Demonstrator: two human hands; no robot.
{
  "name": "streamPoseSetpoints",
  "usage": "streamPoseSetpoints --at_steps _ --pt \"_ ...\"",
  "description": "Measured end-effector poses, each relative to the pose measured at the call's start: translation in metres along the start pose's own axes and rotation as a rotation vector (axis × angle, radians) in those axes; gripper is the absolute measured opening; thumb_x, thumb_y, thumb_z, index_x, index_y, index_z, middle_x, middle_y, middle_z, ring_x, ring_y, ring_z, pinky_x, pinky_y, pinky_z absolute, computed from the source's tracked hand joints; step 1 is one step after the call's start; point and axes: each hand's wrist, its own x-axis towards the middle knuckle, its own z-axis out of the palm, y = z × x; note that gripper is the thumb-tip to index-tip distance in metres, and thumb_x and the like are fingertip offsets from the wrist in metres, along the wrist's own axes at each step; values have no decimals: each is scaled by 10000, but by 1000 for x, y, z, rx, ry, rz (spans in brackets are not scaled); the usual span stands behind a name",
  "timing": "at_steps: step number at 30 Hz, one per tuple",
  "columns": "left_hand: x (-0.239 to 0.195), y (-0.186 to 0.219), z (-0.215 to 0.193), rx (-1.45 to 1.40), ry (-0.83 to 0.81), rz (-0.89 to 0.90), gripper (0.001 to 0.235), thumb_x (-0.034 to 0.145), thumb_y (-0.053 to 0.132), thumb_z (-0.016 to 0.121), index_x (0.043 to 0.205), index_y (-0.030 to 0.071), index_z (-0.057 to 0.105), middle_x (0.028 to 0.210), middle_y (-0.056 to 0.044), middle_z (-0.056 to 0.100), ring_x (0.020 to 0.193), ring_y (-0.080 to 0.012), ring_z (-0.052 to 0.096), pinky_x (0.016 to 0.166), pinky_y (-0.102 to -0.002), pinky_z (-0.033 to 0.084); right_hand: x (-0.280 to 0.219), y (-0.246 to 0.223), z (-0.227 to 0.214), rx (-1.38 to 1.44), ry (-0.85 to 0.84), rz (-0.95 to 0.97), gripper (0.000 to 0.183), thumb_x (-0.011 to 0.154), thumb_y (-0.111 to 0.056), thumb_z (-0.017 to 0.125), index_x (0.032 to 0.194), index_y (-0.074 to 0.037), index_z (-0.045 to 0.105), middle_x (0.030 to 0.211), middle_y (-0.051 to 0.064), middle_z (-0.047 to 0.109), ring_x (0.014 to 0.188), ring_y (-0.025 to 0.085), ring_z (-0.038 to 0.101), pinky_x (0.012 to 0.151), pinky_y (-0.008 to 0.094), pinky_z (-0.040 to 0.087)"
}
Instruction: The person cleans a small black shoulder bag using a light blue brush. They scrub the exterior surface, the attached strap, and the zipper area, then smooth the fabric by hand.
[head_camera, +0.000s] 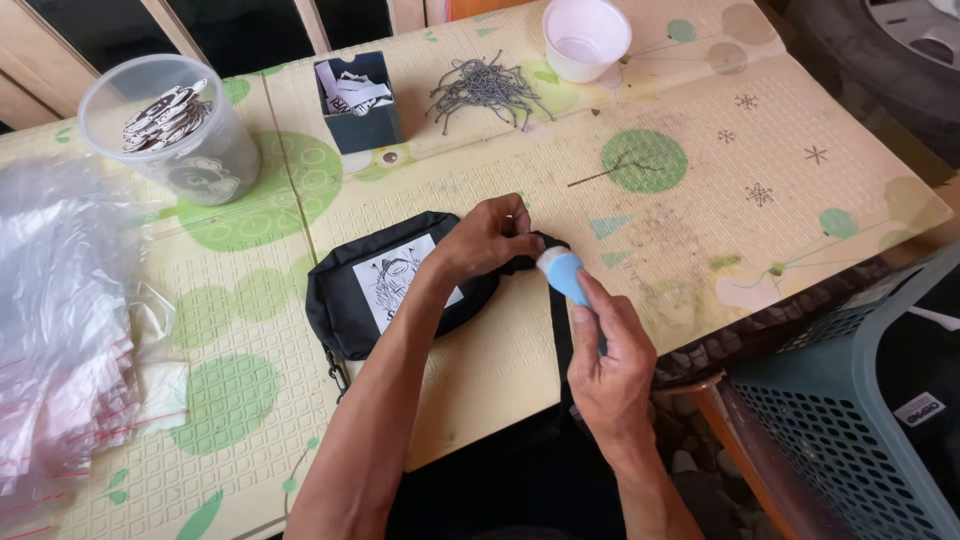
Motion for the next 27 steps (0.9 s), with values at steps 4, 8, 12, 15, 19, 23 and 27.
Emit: streamPoseSetpoints --at_steps 4,8,12,15,19,23,27 --pt "1 -10 -2 -162 1 15 292 794 211 867 825 95 600 691 -18 648 650 -112 572 559 -239 432 -8 7 21 15 -68 12 310 1026 -71 594 1309 -92 718 851 82 639 750 252 679 701 349 553" --pt "-8 -5 -8 -286 53 46 395 724 253 941 759 105 576 627 -1 561 619 -90 547 524 -190 422 -8 26 39 -121 -197 70 307 1019 -109 594 1305 -116 705 842 114 612 737 319 668 663 427 537" --pt "-16 3 -9 -375 76 35 284 804 236 883 835 74 651 667 -48 642 652 -106 649 535 -171 529 -6 48 41 -156 -219 174 327 1019 -134 584 1321 -146 708 930 154 659 868 373 706 768 445 558" --pt "-12 -9 -10 -422 79 45 235 844 191 850 916 46 680 706 -77 664 658 -133 682 530 -194 573 3 35 37 -47 -180 202 328 1037 -123 565 1328 -150 715 1027 106 709 940 270 726 855 384 563" --pt "-10 -17 -9 -423 97 66 247 860 154 840 1019 32 695 731 -107 670 657 -146 692 520 -208 591 13 34 36 -28 -154 166 323 1031 -110 576 1320 -128 719 1058 132 725 983 294 729 885 399 564" --pt "-17 -7 -1 -366 188 91 201 837 124 827 976 3 748 700 -101 658 620 -113 650 483 -176 550 14 36 38 -166 -138 52 313 1018 -92 606 1297 -135 742 956 102 679 900 283 721 804 375 573" --pt "-11 -15 6 -360 271 78 136 807 103 807 865 -12 764 601 -102 636 540 -94 617 411 -161 506 16 37 42 -351 -187 -43 298 1001 -111 641 1267 -180 757 867 18 615 803 237 712 723 362 569"
